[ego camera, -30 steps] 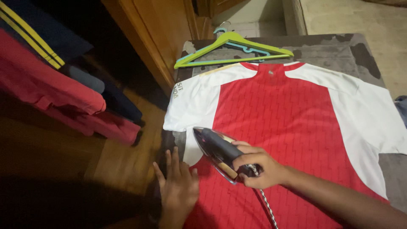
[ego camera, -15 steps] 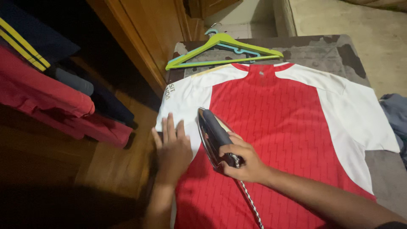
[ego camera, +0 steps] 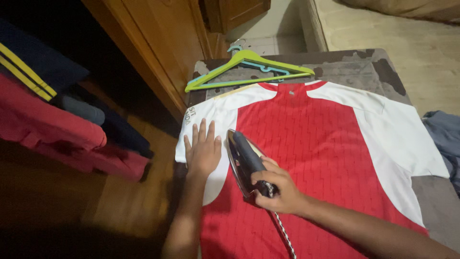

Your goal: The person irons a red and white short-sleeved jersey on an ironing board, then places it on a hanger and hangs it in a closet. The person then picks up a grey t-shirt and begins to unfold it on the ironing board.

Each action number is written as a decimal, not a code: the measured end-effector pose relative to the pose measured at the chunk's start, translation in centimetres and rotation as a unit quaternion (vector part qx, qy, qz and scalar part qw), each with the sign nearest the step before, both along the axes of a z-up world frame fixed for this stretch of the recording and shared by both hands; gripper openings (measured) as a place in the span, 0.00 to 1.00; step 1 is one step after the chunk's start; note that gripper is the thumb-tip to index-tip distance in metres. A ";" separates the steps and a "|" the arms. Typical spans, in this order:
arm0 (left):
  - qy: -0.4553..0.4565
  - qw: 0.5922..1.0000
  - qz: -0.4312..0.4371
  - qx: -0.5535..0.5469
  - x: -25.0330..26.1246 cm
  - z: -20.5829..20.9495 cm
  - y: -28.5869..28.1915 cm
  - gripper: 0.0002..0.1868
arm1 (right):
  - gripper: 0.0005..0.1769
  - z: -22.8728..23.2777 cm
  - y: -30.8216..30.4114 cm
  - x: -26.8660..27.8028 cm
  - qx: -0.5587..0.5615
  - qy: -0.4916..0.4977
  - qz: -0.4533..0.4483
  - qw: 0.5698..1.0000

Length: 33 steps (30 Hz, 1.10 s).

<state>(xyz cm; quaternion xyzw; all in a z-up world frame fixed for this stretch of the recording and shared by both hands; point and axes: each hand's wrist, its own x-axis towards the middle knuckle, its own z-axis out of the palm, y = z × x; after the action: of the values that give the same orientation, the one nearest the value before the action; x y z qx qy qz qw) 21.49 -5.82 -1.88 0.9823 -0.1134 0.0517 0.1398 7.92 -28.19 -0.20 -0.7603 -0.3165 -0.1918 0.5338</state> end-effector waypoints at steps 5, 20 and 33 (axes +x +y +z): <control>0.003 1.000 0.004 0.009 -0.2 0.0 0.0 0.34 | 0.15 0.3 -0.4 2.5 -0.018 0.024 -0.029 0.999; -0.020 0.999 0.025 -0.005 0.2 -0.9 0.4 0.35 | 0.13 0.2 -1.0 3.0 0.005 0.028 0.047 0.998; -0.046 0.999 0.028 0.004 0.2 -1.2 0.5 0.37 | 0.14 1.0 -1.1 7.1 0.007 0.088 -0.064 0.994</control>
<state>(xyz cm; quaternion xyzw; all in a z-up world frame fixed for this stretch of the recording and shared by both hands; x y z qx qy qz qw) 21.67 -5.32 -3.08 0.9822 -0.0924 0.1003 0.1294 14.98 -29.33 0.77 -0.7894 -0.2180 -0.1601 0.5511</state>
